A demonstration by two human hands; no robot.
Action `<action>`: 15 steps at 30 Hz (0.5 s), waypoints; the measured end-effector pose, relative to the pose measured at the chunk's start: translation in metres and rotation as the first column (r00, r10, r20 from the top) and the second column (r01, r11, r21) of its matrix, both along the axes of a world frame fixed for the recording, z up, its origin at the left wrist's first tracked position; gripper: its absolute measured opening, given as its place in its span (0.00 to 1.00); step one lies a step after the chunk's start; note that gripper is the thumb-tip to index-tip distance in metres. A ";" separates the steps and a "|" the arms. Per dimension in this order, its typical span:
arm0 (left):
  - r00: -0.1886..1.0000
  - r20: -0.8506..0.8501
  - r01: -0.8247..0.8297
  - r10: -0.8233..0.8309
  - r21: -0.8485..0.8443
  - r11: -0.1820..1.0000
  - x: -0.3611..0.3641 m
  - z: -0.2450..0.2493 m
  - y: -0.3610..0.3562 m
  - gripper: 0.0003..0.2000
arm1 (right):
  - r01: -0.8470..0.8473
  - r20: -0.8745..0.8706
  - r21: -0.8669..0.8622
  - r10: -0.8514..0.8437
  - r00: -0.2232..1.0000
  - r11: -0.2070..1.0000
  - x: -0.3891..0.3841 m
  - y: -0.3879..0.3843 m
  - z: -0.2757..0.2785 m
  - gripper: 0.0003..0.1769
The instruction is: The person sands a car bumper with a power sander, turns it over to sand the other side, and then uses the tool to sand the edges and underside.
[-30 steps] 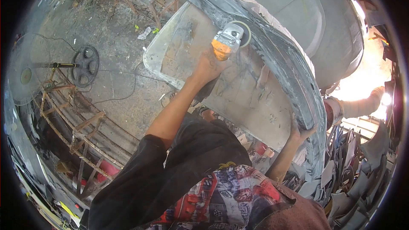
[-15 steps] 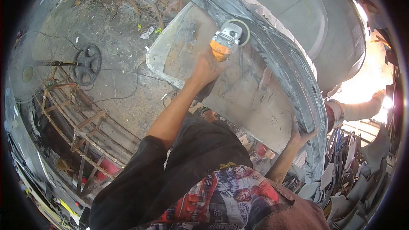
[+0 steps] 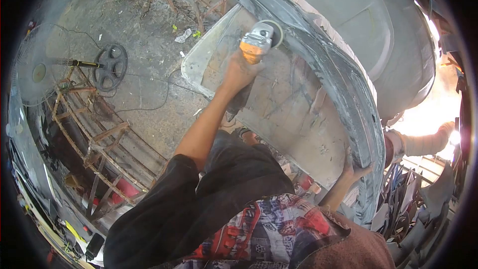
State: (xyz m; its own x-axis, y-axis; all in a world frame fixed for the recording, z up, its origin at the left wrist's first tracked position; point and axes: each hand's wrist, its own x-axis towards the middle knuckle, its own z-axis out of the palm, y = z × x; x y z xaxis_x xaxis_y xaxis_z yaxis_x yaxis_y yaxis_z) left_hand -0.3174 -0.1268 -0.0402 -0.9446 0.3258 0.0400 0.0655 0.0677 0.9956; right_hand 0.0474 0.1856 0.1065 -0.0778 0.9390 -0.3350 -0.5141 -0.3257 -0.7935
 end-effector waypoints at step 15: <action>0.992 0.117 0.045 -0.046 0.006 0.999 0.003 0.014 0.003 0.25 | 0.004 0.075 0.052 -0.008 0.997 0.999 -0.002 -0.004 0.002 0.50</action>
State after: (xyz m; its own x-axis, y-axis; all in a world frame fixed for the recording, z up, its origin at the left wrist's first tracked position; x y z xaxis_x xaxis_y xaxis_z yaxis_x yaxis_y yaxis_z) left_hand -0.3139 -0.1243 -0.0257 -0.9269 0.3688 -0.0690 -0.0489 0.0635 0.9968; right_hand 0.0455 0.1814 0.1080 -0.0484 0.9557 -0.2902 -0.4541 -0.2799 -0.8458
